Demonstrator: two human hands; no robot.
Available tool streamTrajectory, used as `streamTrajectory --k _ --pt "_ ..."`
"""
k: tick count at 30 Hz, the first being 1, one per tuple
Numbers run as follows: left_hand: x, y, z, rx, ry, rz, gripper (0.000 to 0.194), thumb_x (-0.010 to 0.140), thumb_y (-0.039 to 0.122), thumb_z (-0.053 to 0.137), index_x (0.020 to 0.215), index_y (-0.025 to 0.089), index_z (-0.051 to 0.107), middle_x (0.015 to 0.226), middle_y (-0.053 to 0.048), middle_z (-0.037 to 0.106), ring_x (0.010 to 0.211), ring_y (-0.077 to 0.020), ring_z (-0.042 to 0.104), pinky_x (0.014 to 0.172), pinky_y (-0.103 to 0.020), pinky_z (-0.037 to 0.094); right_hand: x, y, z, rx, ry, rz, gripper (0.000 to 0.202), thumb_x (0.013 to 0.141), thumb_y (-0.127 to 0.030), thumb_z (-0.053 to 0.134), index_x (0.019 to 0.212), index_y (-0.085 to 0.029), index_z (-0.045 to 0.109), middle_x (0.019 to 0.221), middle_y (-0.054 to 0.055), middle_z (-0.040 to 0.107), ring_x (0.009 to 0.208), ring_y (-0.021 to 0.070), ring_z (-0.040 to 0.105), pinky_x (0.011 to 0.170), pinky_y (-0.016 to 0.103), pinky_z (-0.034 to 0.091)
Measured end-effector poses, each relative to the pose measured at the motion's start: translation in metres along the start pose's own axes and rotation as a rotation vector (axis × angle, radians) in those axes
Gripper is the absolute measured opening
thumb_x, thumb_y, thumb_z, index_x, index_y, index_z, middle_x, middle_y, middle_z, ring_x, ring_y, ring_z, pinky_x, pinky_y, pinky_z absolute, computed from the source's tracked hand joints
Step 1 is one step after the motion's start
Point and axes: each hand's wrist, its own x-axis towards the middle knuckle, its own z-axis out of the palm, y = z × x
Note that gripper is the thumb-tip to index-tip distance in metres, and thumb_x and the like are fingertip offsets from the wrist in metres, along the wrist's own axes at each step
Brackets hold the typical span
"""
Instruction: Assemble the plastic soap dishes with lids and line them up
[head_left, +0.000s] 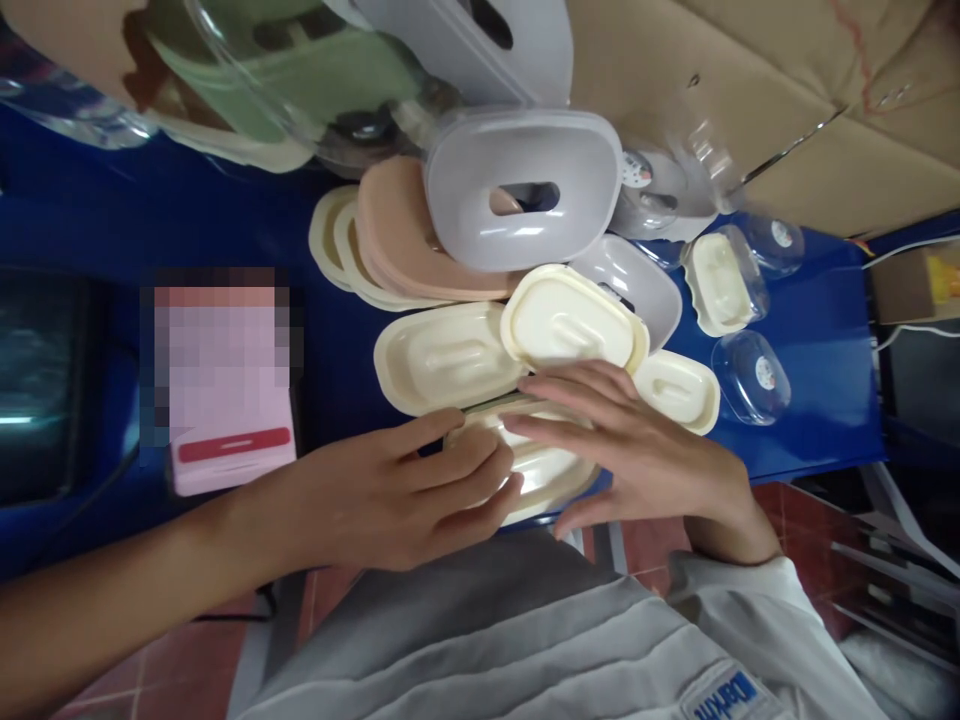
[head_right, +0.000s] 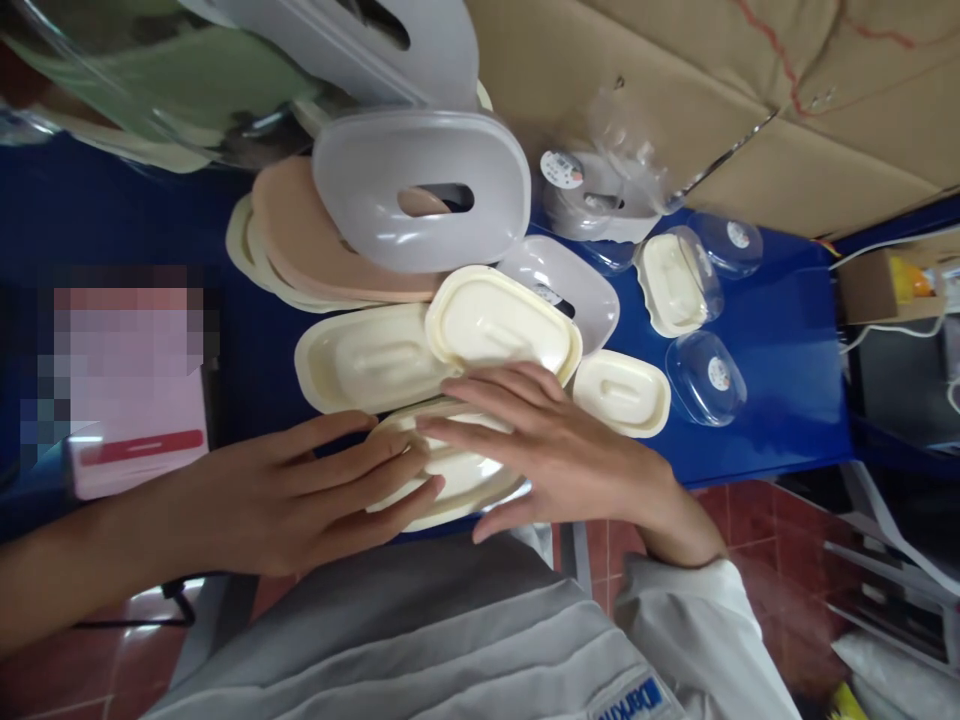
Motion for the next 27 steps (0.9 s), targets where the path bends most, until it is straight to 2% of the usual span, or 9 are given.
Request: streamTrajectory --k 2,4,7,11,13,15,19,22,27 --pt "-0.003 0.003 0.001 -0.001 0.015 -0.013 0.032 0.106 0.037 0.063 0.136 0.034 0.071 0.143 0.000 0.070 0.130 -0.0218 0.060 0.112 -0.037 0.052 -0.002 -0.003 -0.001 0.000 -0.044 0.005 0.072 0.098 -0.047 0.081 0.160 -0.021 0.054 0.168 0.018 0.050 0.160 0.0332 0.043 0.133 0.054 0.030" --pt "-0.005 0.006 0.002 -0.001 0.042 -0.038 0.038 0.107 0.043 0.063 0.144 0.043 0.065 0.156 0.006 0.061 0.142 -0.0197 0.052 0.122 -0.036 0.047 -0.008 -0.005 -0.007 0.007 -0.013 0.016 0.063 0.099 -0.038 0.079 0.156 -0.023 0.057 0.167 0.016 0.052 0.158 0.0318 0.046 0.132 0.053 0.033" --pt "-0.006 0.009 0.002 0.027 0.068 -0.071 0.047 0.104 0.045 0.070 0.149 0.052 0.059 0.165 0.010 0.052 0.149 -0.0184 0.047 0.127 -0.038 0.044 -0.024 0.001 -0.027 0.028 0.125 0.094 0.067 0.097 -0.049 0.080 0.155 -0.026 0.057 0.166 0.016 0.053 0.155 0.0338 0.050 0.127 0.051 0.043" --pt "-0.004 0.008 0.006 0.042 0.006 -0.096 0.044 0.105 0.037 0.066 0.148 0.046 0.062 0.168 0.008 0.050 0.150 -0.0182 0.049 0.122 -0.036 0.048 -0.049 0.031 -0.052 -0.082 0.420 0.322 0.073 0.093 -0.058 0.083 0.155 -0.032 0.057 0.164 0.012 0.054 0.153 0.0383 0.052 0.125 0.057 0.047" --pt "-0.004 0.007 0.010 0.005 -0.012 -0.107 0.041 0.107 0.035 0.064 0.147 0.040 0.064 0.166 0.003 0.054 0.149 -0.0203 0.051 0.123 -0.038 0.047 -0.057 0.054 -0.055 -0.221 0.576 0.447 0.071 0.094 -0.056 0.082 0.156 -0.034 0.056 0.162 0.011 0.056 0.153 0.0387 0.052 0.127 0.062 0.044" --pt "-0.003 0.006 0.013 -0.035 -0.022 -0.124 0.037 0.105 0.032 0.066 0.142 0.033 0.068 0.161 -0.002 0.060 0.147 -0.0241 0.054 0.123 -0.042 0.046 -0.063 0.077 -0.052 -0.328 0.658 0.554 0.069 0.096 -0.057 0.079 0.156 -0.033 0.056 0.161 0.012 0.056 0.154 0.0379 0.050 0.129 0.064 0.040" --pt "-0.001 0.006 0.018 -0.075 -0.047 -0.139 0.030 0.100 0.035 0.073 0.128 0.025 0.074 0.150 -0.008 0.067 0.142 -0.0280 0.058 0.119 -0.043 0.047 -0.073 0.102 -0.043 -0.341 0.594 0.685 0.068 0.098 -0.065 0.073 0.155 -0.031 0.056 0.166 0.015 0.049 0.159 0.0381 0.043 0.129 0.067 0.037" --pt "0.000 0.004 0.017 -0.089 -0.081 -0.154 0.040 0.097 0.049 0.078 0.130 0.026 0.073 0.148 -0.007 0.068 0.140 -0.0273 0.058 0.117 -0.042 0.047 -0.077 0.106 -0.042 -0.282 0.532 0.682 0.064 0.099 -0.065 0.070 0.154 -0.034 0.057 0.167 0.012 0.049 0.158 0.0363 0.045 0.128 0.067 0.038" --pt "0.002 0.002 0.014 -0.084 -0.080 -0.146 0.049 0.093 0.057 0.082 0.130 0.027 0.072 0.145 -0.006 0.069 0.139 -0.0258 0.058 0.115 -0.039 0.045 -0.065 0.119 -0.053 -0.296 0.667 0.603 0.063 0.106 -0.057 0.060 0.161 -0.028 0.047 0.162 0.014 0.055 0.155 0.0329 0.050 0.126 0.062 0.042"
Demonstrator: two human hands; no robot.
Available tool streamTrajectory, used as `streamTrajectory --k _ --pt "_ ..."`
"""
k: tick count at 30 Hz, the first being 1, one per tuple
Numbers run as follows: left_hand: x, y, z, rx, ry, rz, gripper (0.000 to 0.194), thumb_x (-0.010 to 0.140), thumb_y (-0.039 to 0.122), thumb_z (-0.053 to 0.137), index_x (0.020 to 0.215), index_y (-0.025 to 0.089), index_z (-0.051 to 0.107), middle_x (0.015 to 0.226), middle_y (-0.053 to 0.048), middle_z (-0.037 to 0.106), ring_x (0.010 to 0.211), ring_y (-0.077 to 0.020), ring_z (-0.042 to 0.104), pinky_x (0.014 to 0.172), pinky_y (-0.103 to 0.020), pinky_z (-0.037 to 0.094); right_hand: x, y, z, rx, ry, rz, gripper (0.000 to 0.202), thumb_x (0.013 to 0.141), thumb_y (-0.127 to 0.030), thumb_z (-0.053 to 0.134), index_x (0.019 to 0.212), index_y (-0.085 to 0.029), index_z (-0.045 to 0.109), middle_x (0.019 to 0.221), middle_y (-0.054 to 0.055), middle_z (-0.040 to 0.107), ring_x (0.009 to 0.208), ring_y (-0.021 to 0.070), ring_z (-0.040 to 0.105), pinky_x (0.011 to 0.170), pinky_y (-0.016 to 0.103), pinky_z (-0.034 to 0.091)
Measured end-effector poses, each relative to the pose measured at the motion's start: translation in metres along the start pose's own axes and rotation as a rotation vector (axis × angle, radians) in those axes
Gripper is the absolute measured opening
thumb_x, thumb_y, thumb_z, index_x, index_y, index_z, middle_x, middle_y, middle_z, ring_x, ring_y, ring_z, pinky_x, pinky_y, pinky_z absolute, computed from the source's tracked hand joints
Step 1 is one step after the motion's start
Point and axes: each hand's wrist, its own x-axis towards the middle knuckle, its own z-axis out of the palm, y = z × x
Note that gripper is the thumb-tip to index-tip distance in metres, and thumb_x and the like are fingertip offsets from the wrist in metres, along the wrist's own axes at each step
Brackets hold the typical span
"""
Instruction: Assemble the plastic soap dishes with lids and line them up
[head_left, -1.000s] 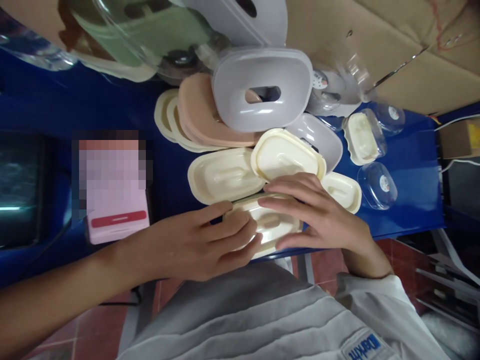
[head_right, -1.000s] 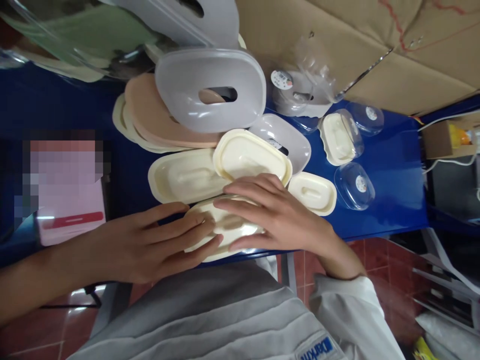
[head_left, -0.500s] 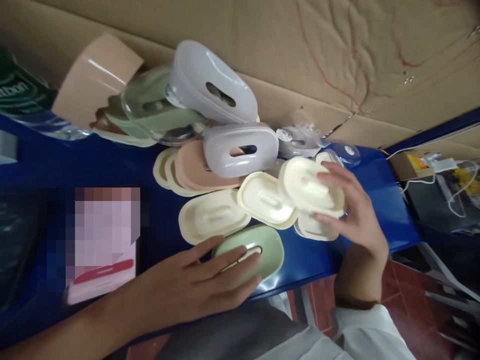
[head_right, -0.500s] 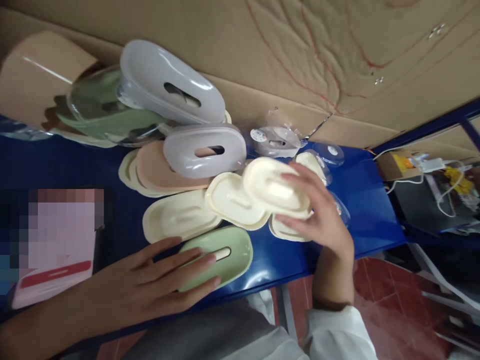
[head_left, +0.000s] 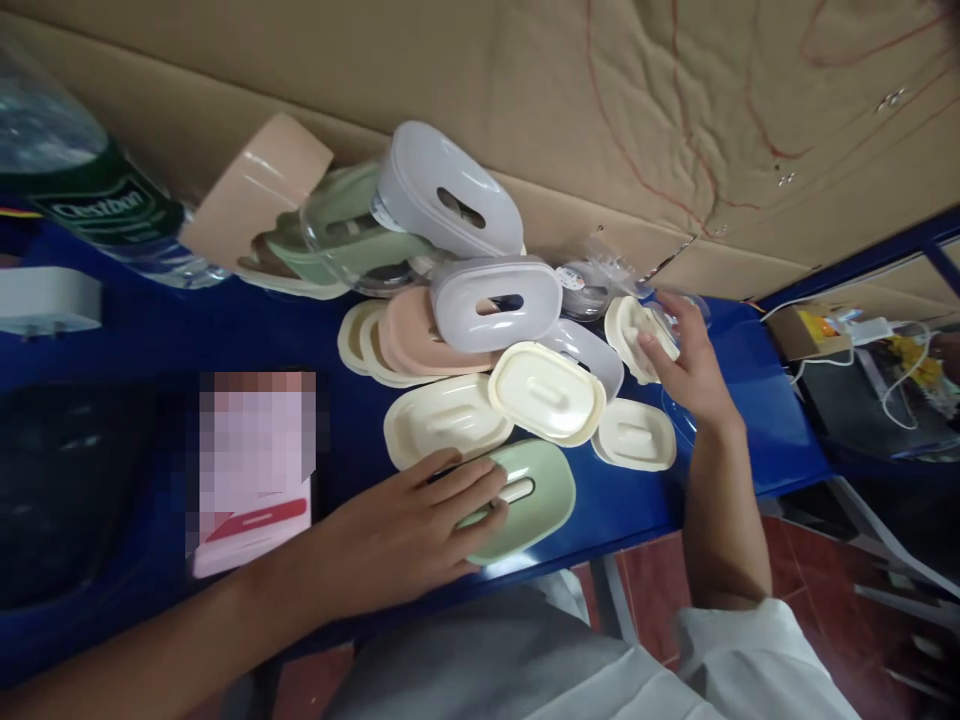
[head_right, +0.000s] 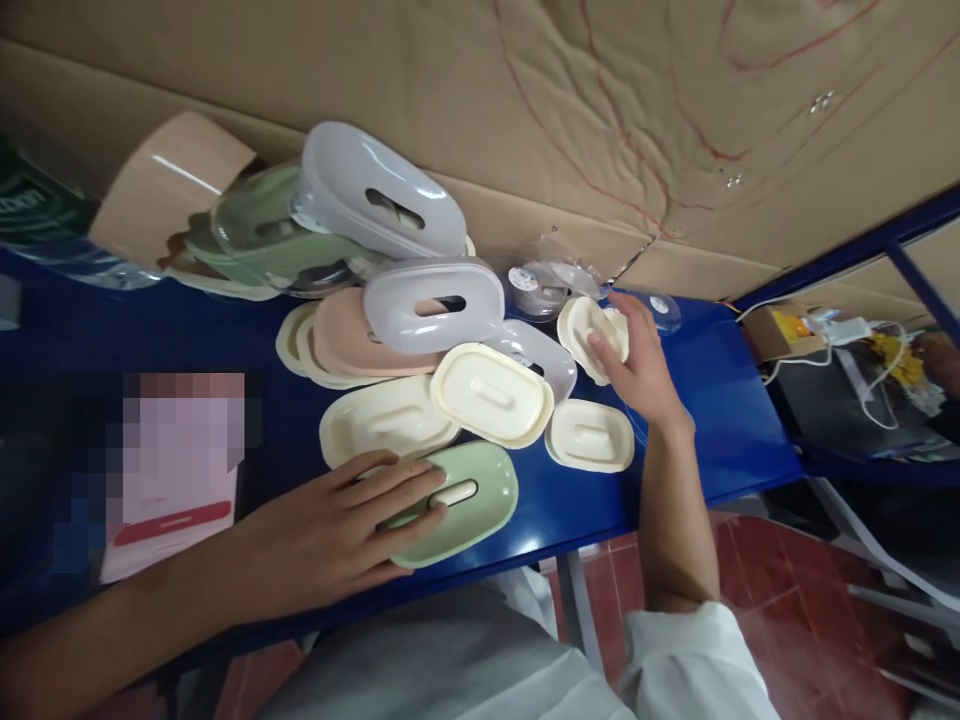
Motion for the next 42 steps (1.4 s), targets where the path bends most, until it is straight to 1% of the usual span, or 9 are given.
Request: streamTrajectory --k 4,8,12,19,23,28,33,38,42 --pt "0.000 0.000 -0.001 0.003 -0.009 0.002 0.048 0.093 0.054 0.082 0.130 0.025 0.073 0.143 -0.007 0.069 0.137 -0.0264 0.059 0.113 -0.040 0.044 0.035 0.006 0.008 -0.089 0.044 -0.037 0.076 0.099 -0.057 0.069 0.162 -0.020 0.047 0.170 0.019 0.047 0.161 0.0361 0.041 0.130 0.063 0.035" --pt "0.001 0.000 -0.002 -0.027 -0.019 -0.005 0.050 0.093 0.054 0.082 0.131 0.024 0.072 0.142 -0.008 0.070 0.137 -0.0271 0.059 0.112 -0.039 0.045 0.067 0.008 0.013 -0.046 0.004 -0.106 0.032 0.093 -0.043 0.067 0.115 -0.020 0.074 0.129 0.015 0.078 0.127 0.0332 0.072 0.115 0.056 0.052" --pt "0.002 0.000 -0.003 -0.041 -0.029 -0.004 0.050 0.094 0.053 0.082 0.132 0.023 0.072 0.139 -0.009 0.071 0.137 -0.0279 0.060 0.111 -0.040 0.046 0.076 -0.001 0.006 0.015 0.070 -0.107 0.018 0.092 -0.041 0.066 0.097 -0.024 0.067 0.110 0.009 0.079 0.111 0.0282 0.076 0.106 0.050 0.059" --pt "0.004 0.002 -0.003 -0.132 0.011 0.005 0.034 0.096 0.039 0.078 0.125 0.022 0.072 0.136 -0.009 0.072 0.131 -0.0266 0.063 0.119 -0.042 0.044 -0.001 -0.058 -0.045 0.479 0.208 0.028 0.021 0.101 -0.049 0.070 0.112 -0.032 0.063 0.111 0.007 0.075 0.093 0.0234 0.075 0.080 0.039 0.063" --pt "0.000 0.004 -0.005 -0.163 0.115 -0.042 0.029 0.096 0.028 0.078 0.123 0.027 0.068 0.127 -0.006 0.071 0.126 -0.0249 0.064 0.127 -0.048 0.041 -0.060 -0.095 -0.050 0.809 -0.221 -0.046 0.026 0.103 -0.043 0.069 0.126 -0.030 0.071 0.105 0.007 0.078 0.077 0.0222 0.075 0.060 0.033 0.060" --pt "-0.011 0.003 -0.006 0.054 0.202 0.046 0.061 0.095 0.026 0.080 0.148 0.043 0.055 0.156 0.000 0.058 0.140 -0.0223 0.057 0.133 -0.049 0.036 -0.076 -0.132 -0.014 0.691 -0.621 -0.121 0.039 0.112 -0.033 0.060 0.150 -0.027 0.061 0.120 0.008 0.075 0.097 0.0193 0.075 0.082 0.031 0.064" --pt "-0.006 -0.001 -0.008 0.110 0.146 0.072 0.055 0.100 0.028 0.074 0.150 0.040 0.056 0.159 -0.003 0.060 0.141 -0.0233 0.059 0.123 -0.043 0.049 -0.067 -0.161 0.020 0.427 -0.423 -0.179 0.043 0.111 -0.033 0.060 0.153 -0.025 0.060 0.141 0.014 0.065 0.136 0.0275 0.064 0.114 0.046 0.056" --pt "-0.002 -0.001 -0.009 0.036 0.112 0.008 0.041 0.099 0.018 0.072 0.139 0.028 0.064 0.149 -0.011 0.068 0.138 -0.0265 0.063 0.114 -0.042 0.056 -0.078 -0.174 0.040 0.295 -0.178 -0.128 0.040 0.111 -0.029 0.056 0.151 -0.031 0.063 0.134 0.011 0.071 0.130 0.0309 0.068 0.113 0.055 0.055" --pt "-0.004 -0.001 -0.009 -0.001 0.093 0.010 0.044 0.098 0.016 0.074 0.139 0.025 0.063 0.148 -0.013 0.068 0.136 -0.0277 0.065 0.112 -0.041 0.058 -0.089 -0.161 0.037 0.324 -0.253 -0.306 0.061 0.111 -0.053 0.058 0.165 -0.028 0.048 0.149 0.015 0.065 0.144 0.0349 0.060 0.120 0.059 0.050"
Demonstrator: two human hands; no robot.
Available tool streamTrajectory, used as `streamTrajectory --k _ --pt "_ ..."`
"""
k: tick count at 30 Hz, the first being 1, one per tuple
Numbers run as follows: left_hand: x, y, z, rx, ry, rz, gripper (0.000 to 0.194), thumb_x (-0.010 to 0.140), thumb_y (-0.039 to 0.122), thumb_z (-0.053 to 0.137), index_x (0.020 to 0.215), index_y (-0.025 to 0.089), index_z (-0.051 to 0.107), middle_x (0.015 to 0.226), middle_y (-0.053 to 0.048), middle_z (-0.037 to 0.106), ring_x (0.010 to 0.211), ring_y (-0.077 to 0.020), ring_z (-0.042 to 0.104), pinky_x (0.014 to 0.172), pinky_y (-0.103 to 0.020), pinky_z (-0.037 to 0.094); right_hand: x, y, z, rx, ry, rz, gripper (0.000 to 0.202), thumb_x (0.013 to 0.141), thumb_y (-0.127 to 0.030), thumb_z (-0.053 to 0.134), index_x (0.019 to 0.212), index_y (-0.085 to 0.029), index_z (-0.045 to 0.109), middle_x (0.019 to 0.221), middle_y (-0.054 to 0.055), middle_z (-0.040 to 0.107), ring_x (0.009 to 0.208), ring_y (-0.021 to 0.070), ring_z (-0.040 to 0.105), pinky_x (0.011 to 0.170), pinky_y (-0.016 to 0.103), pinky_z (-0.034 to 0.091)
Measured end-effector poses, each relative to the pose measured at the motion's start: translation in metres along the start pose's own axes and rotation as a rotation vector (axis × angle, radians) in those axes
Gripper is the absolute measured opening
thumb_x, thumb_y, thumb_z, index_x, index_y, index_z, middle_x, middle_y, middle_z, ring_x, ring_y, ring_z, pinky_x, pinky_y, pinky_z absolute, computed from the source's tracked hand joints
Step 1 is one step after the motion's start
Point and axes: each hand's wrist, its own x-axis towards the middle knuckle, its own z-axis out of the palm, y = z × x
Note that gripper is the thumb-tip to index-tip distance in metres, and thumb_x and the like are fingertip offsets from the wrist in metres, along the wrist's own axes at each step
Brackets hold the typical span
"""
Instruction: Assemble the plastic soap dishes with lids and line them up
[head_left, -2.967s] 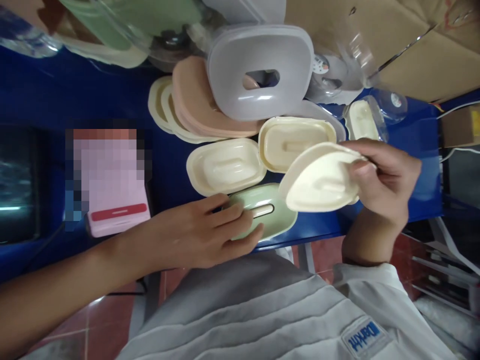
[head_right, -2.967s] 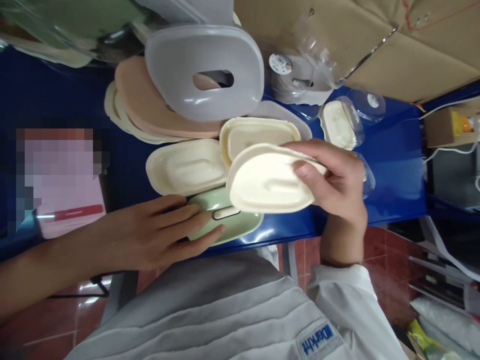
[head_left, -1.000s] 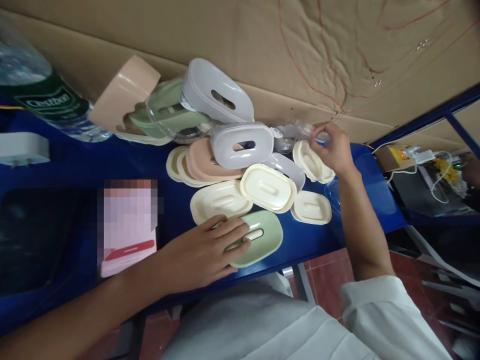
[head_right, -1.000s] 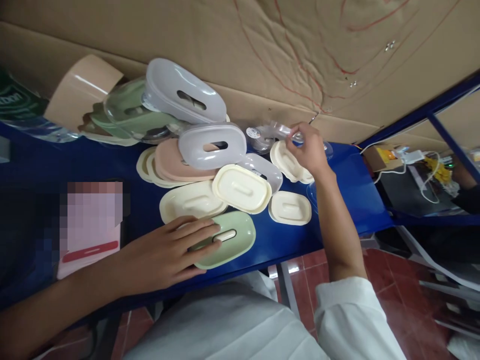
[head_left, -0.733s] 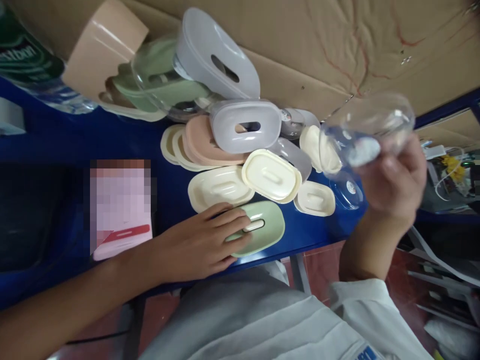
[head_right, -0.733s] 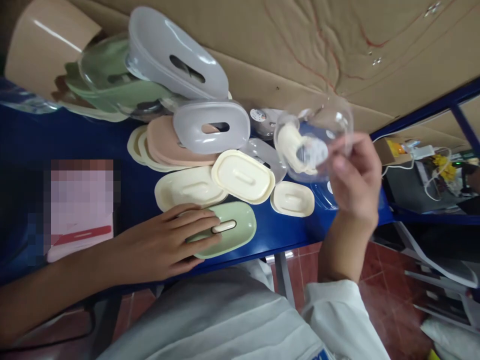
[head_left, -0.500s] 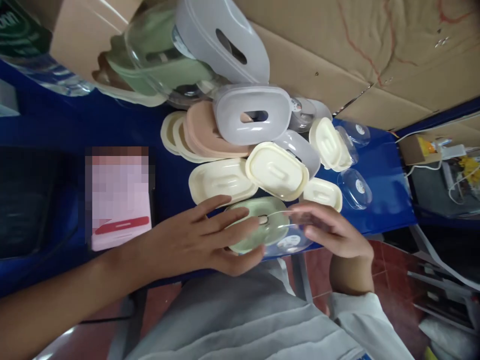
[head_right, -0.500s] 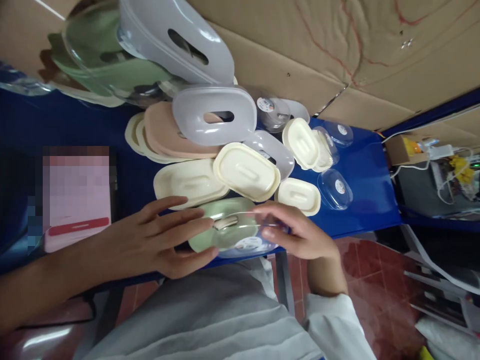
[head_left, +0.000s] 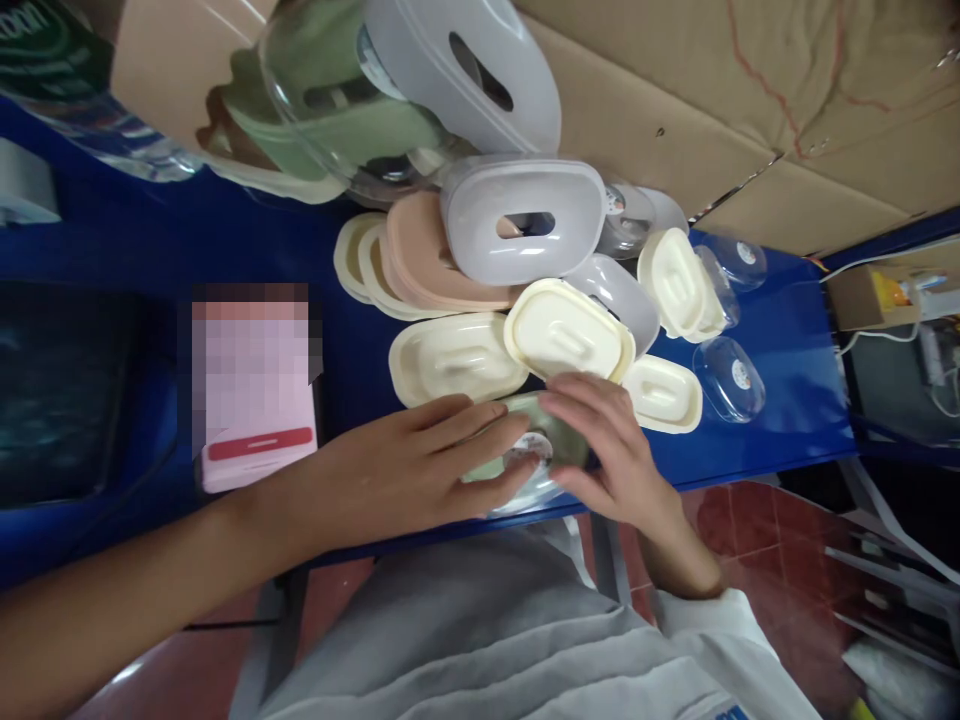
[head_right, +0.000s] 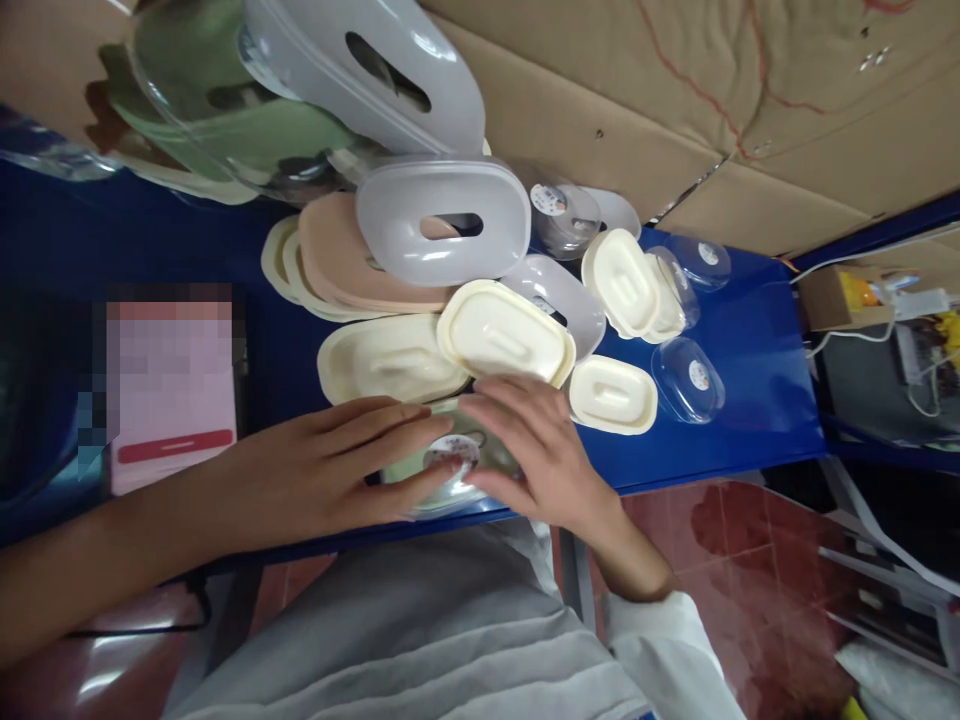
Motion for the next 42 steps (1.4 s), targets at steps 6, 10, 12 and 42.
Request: streamTrajectory --k 6,10,12,42 --pt "0.004 -0.002 0.001 -0.107 -0.008 -0.052 0.038 0.096 0.021 0.078 0.132 0.024 0.065 0.145 -0.013 0.068 0.138 -0.0294 0.063 0.115 -0.045 0.056 -0.017 0.005 -0.002 -0.143 -0.191 -0.100 0.098 0.099 -0.064 0.073 0.176 -0.025 0.026 0.166 0.020 0.050 0.162 0.0399 0.039 0.129 0.066 0.042" --pt "0.006 -0.002 0.000 -0.209 -0.029 -0.092 0.041 0.090 0.022 0.085 0.127 0.018 0.065 0.141 -0.016 0.068 0.141 -0.0313 0.059 0.118 -0.046 0.055 -0.020 0.001 0.001 -0.228 -0.225 -0.110 0.090 0.098 -0.060 0.076 0.173 -0.029 0.036 0.169 0.020 0.047 0.163 0.0410 0.037 0.128 0.068 0.043" --pt "0.006 -0.001 0.000 -0.236 -0.049 -0.096 0.046 0.089 0.027 0.088 0.126 0.016 0.064 0.141 -0.017 0.067 0.140 -0.0315 0.060 0.117 -0.045 0.056 -0.021 0.000 0.000 -0.236 -0.238 -0.134 0.085 0.097 -0.057 0.078 0.169 -0.033 0.042 0.171 0.019 0.045 0.163 0.0408 0.036 0.127 0.069 0.045" --pt "0.000 -0.017 -0.012 -0.333 0.236 -0.300 0.019 0.104 0.017 0.066 0.122 0.021 0.067 0.128 -0.009 0.072 0.116 -0.0214 0.072 0.101 -0.035 0.061 -0.055 0.026 -0.006 0.003 0.333 -0.017 0.088 0.092 -0.086 0.063 0.163 -0.038 0.045 0.149 0.014 0.062 0.134 0.0430 0.065 0.108 0.070 0.057"
